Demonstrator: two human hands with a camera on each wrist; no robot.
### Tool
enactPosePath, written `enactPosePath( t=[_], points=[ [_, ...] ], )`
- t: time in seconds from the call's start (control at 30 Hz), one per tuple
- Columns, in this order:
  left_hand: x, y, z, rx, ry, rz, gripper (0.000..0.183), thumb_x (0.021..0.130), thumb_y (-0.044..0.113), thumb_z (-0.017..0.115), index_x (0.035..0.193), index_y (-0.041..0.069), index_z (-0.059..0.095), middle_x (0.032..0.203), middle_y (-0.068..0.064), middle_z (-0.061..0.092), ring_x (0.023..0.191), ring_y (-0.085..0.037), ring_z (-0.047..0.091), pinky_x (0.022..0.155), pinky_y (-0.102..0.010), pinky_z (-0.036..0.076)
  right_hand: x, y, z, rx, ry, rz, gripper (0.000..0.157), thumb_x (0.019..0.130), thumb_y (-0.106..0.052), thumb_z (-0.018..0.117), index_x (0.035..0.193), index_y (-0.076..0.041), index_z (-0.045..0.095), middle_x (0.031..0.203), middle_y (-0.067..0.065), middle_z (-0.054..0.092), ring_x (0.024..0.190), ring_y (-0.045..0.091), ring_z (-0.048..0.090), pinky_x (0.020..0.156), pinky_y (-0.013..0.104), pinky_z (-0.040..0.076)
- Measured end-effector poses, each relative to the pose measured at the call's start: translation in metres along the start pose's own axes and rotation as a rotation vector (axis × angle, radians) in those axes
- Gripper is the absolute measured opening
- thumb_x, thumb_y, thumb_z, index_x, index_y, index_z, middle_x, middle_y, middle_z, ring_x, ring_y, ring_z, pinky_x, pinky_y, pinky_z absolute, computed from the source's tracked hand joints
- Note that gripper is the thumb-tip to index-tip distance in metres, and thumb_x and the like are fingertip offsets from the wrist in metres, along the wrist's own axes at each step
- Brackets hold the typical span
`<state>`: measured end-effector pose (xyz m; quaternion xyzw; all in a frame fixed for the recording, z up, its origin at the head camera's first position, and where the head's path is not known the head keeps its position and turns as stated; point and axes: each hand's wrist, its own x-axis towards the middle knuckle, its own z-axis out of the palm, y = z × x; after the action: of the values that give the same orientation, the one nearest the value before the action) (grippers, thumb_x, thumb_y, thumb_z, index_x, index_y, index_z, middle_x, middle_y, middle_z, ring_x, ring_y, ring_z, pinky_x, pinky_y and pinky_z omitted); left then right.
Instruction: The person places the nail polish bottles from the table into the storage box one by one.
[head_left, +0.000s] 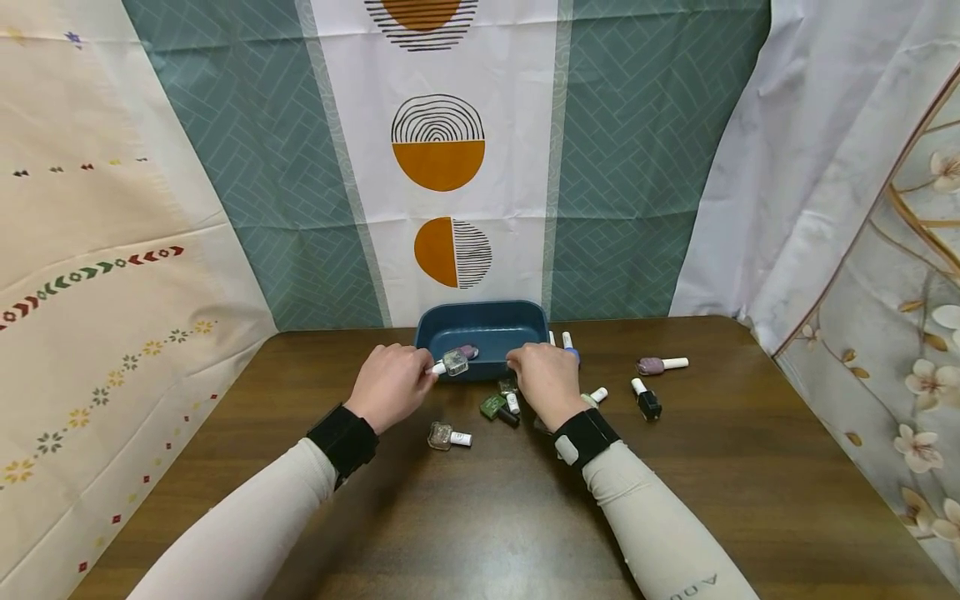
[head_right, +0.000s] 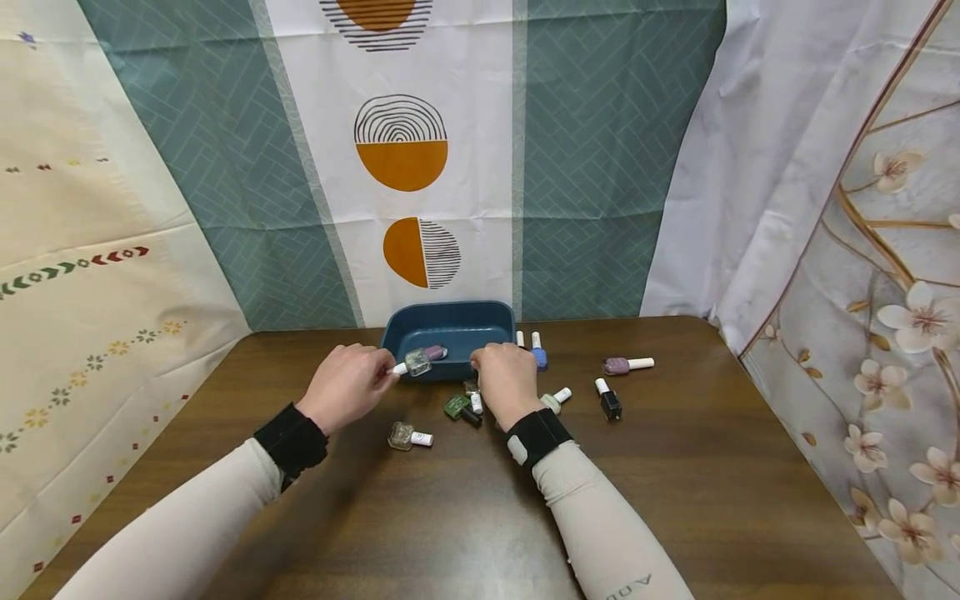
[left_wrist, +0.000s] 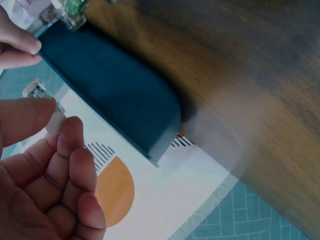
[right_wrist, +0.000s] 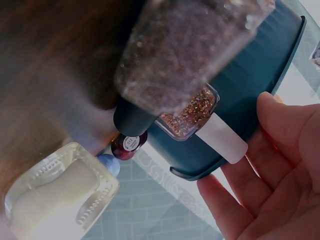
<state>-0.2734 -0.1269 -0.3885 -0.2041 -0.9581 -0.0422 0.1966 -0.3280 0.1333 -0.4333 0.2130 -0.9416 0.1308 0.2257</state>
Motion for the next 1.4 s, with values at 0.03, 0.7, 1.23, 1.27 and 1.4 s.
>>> enactPosePath(
  t=[0.03, 0.7, 1.23, 1.27, 1.4],
  points=[
    [0.001, 0.000, 0.000, 0.000, 0.001, -0.002, 0.015, 0.098, 0.015, 0.085, 0.087, 0.010, 0.076, 0.073, 0.002, 0.065, 0.071, -0.022, 0.057, 0.069, -0.040, 0.043, 0.000, 0.000, 0.000, 0.000, 0.001, 0.000, 0.011, 0.105, -0.022, 0.079, 0.108, -0.026, 0.089, 0.092, -0.003, 0.081, 0.083, 0.026, 0.077, 0.065, 0.049, 0.057],
    [0.034, -0.011, 0.003, 0.059, -0.072, -0.111, 0.018, 0.103, 0.017, 0.078, 0.086, 0.013, 0.076, 0.073, 0.000, 0.069, 0.076, -0.026, 0.068, 0.082, -0.050, 0.046, -0.003, -0.005, -0.005, -0.024, -0.004, 0.003, 0.010, 0.105, -0.024, 0.079, 0.103, -0.027, 0.088, 0.087, -0.004, 0.079, 0.079, 0.025, 0.076, 0.062, 0.047, 0.055],
    [0.056, -0.014, 0.017, 0.103, -0.160, -0.223, 0.023, 0.104, 0.018, 0.075, 0.083, 0.010, 0.074, 0.068, -0.004, 0.065, 0.073, -0.030, 0.066, 0.087, -0.054, 0.040, -0.010, -0.011, -0.007, -0.044, -0.011, 0.016, 0.011, 0.105, -0.025, 0.079, 0.110, -0.028, 0.089, 0.094, -0.003, 0.082, 0.081, 0.024, 0.077, 0.061, 0.044, 0.056],
    [0.058, -0.015, 0.018, 0.114, -0.169, -0.229, 0.024, 0.104, 0.019, 0.075, 0.082, 0.010, 0.073, 0.068, -0.004, 0.065, 0.073, -0.030, 0.066, 0.087, -0.054, 0.040, -0.010, -0.011, -0.007, -0.045, -0.009, 0.014, 0.011, 0.105, -0.025, 0.079, 0.110, -0.027, 0.089, 0.093, -0.003, 0.082, 0.081, 0.024, 0.077, 0.061, 0.044, 0.056],
    [0.061, -0.019, 0.024, 0.143, -0.193, -0.251, 0.023, 0.104, 0.022, 0.077, 0.085, 0.009, 0.074, 0.071, -0.005, 0.067, 0.077, -0.031, 0.067, 0.090, -0.055, 0.041, -0.011, -0.013, -0.006, -0.042, -0.001, 0.007, 0.011, 0.105, -0.024, 0.079, 0.108, -0.026, 0.089, 0.092, -0.003, 0.081, 0.080, 0.024, 0.076, 0.059, 0.043, 0.055]
  ],
)
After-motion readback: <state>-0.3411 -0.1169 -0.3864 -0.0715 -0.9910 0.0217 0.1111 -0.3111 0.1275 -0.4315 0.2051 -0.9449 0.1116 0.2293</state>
